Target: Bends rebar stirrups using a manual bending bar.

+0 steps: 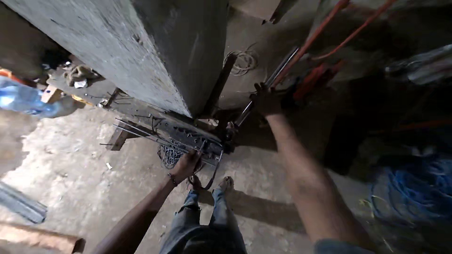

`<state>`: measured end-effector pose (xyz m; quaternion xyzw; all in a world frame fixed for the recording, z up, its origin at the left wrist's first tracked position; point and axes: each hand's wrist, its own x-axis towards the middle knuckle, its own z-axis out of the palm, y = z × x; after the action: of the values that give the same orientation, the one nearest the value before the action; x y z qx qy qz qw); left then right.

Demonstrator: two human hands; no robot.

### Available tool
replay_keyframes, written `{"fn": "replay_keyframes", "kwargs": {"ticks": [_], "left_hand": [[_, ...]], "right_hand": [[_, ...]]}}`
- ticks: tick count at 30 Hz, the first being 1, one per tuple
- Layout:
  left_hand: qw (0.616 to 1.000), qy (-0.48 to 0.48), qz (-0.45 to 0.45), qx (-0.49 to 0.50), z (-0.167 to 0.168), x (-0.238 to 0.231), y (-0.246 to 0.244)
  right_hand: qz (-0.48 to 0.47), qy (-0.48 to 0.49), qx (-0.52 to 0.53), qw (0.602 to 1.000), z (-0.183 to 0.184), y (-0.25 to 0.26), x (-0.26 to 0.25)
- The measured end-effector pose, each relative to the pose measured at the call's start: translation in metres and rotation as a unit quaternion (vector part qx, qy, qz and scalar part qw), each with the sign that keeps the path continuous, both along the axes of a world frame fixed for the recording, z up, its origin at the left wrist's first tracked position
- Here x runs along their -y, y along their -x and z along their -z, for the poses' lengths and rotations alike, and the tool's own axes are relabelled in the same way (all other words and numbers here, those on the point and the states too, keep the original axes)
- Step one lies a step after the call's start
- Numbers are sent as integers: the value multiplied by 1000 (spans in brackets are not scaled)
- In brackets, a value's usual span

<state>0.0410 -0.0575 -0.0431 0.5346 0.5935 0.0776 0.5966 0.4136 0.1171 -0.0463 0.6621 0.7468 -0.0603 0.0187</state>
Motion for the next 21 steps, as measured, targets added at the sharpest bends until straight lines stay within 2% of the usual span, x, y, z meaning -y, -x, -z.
{"fn": "replay_keyframes", "kwargs": {"ticks": [4, 7, 9, 11, 14, 17, 19, 21], "left_hand": [[999, 23, -27, 29, 1, 4, -1], [998, 32, -38, 42, -2, 4, -2], [998, 37, -35, 39, -3, 3, -2], [999, 28, -19, 30, 0, 1, 1], [1000, 5, 6, 15, 4, -2, 3], [999, -9, 32, 10, 7, -1, 5], [999, -16, 35, 11, 7, -1, 5], [998, -25, 49, 15, 6, -2, 4]], "right_hand": [[-59, 22, 51, 997, 3, -26, 23], [-32, 18, 1, 999, -7, -72, 83], [36, -7, -47, 998, -1, -119, 134], [113, -34, -50, 992, 13, -175, 194], [291, 34, -20, 956, 14, -227, 311], [401, 110, -4, 909, 10, -211, 419], [413, 135, -11, 901, 2, -161, 452], [401, 124, -22, 908, 1, -109, 461]]}}
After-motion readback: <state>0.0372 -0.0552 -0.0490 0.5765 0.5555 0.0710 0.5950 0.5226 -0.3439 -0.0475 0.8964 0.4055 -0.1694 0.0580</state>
